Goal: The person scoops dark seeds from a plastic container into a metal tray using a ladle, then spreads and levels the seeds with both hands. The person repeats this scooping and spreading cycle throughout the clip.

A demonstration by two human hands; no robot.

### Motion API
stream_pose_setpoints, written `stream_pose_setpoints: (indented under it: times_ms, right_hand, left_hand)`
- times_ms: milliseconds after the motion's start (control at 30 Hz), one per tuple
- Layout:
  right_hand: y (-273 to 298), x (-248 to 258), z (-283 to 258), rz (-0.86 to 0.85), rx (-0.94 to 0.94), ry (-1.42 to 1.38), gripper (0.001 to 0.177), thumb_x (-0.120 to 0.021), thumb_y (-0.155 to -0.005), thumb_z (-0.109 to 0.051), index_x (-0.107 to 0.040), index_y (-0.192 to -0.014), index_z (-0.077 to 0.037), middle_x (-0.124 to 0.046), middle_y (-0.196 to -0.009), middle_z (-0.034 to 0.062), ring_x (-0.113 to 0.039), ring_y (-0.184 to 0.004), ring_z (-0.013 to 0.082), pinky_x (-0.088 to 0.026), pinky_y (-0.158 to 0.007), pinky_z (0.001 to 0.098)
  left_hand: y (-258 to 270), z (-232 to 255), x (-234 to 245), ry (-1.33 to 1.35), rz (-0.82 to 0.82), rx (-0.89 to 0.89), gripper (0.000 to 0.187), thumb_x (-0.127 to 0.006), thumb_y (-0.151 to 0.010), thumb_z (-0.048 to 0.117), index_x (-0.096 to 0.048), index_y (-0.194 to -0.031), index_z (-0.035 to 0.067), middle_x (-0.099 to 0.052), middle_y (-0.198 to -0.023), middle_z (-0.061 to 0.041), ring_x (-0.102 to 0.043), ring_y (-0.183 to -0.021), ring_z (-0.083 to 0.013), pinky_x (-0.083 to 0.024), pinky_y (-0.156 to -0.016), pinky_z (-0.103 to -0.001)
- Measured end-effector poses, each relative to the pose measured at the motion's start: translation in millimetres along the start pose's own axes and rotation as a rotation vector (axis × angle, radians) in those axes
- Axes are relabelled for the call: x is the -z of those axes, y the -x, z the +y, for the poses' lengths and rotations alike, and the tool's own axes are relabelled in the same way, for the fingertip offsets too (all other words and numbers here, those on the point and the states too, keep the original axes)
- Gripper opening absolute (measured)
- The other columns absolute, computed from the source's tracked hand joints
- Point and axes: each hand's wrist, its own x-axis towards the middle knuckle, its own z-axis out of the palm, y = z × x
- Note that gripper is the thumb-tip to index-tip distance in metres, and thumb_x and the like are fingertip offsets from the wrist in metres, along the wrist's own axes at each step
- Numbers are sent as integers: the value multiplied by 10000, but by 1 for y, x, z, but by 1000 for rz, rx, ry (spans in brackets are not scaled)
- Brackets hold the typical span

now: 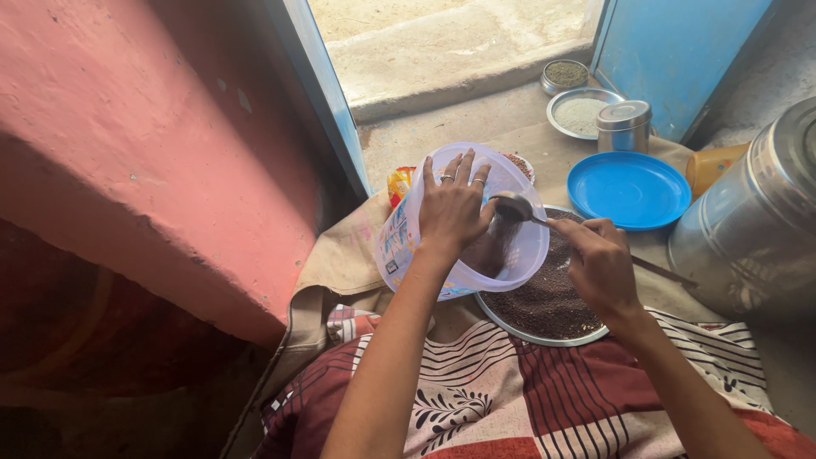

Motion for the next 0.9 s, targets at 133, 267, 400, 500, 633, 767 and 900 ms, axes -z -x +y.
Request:
stream_pose_setpoints:
  times_ms: [133, 267, 400, 500, 633, 767, 900]
  right_hand:
    - [6, -6, 8, -32, -67, -7, 473, -629, -868, 47, -749, -1271, -168, -761, -1000, 87, -638, -951, 253, -505, -883, 409]
    - [16, -6, 28, -28, -331, -130, 394, -665, -956, -29, -751, -1313, -173, -699, -991, 156, -633, -806, 215, -532, -761, 382]
    - [32, 4, 59, -136, -772, -332, 394, -622, -986, -65, -718, -1341, -206, -765, -898, 120, -589, -604, 213, -479, -562, 436]
    - [53, 4, 91, -169, -930, -291, 403, -629, -977, -82, -716, -1342, -228, -752, -849, 152, -582, -565, 196, -491, -566, 436]
    - [86, -17, 142, -193, -743, 36, 403, -652, -934, -72, -756, -1293, -222, -755, -901, 151, -678, -757, 256, -541, -758, 427]
    - [116, -41, 179, -130, -484, 364, 436, -640, -929, -20, -789, -1293, -206, -748, -917, 120, -655, -978, 245, -512, -955, 415]
    - [121, -58, 196, -86, -389, 438, 472, -629, -905, 32, -781, -1289, -198, -773, -985, 63, -643, -1012, 215, -487, -974, 387]
  left_hand:
    - [-1, 1, 0, 15, -5, -2, 658, -675, -854, 478, -580, -1418, 154, -496, -1534, -108, -482, -1403, -263, -174, -1212, -629]
    - [0, -1, 0, 13, -16, 3, 622, -658, -875, 483, -595, -1407, 166, -508, -1527, -102, -492, -1398, -256, -177, -1217, -616]
    - [-2, -3, 1, -5, -39, 13, 579, -640, -894, 497, -618, -1379, 181, -528, -1509, -95, -511, -1371, -253, -169, -1218, -612]
    - [-4, -4, 1, -1, -31, 12, 557, -641, -893, 487, -643, -1362, 186, -547, -1495, -88, -534, -1356, -237, -173, -1224, -608]
    - [-5, -3, 1, 1, -28, 0, 538, -642, -896, 483, -664, -1341, 181, -546, -1494, -93, -537, -1350, -233, -178, -1219, -608]
    - [-7, 0, 3, 7, -14, -6, 525, -644, -890, 477, -680, -1318, 175, -549, -1493, -92, -537, -1352, -237, -182, -1214, -610]
    - [-9, -1, 2, 12, -13, -11, 518, -638, -891, 474, -689, -1308, 171, -553, -1487, -93, -540, -1345, -232, -181, -1217, -612]
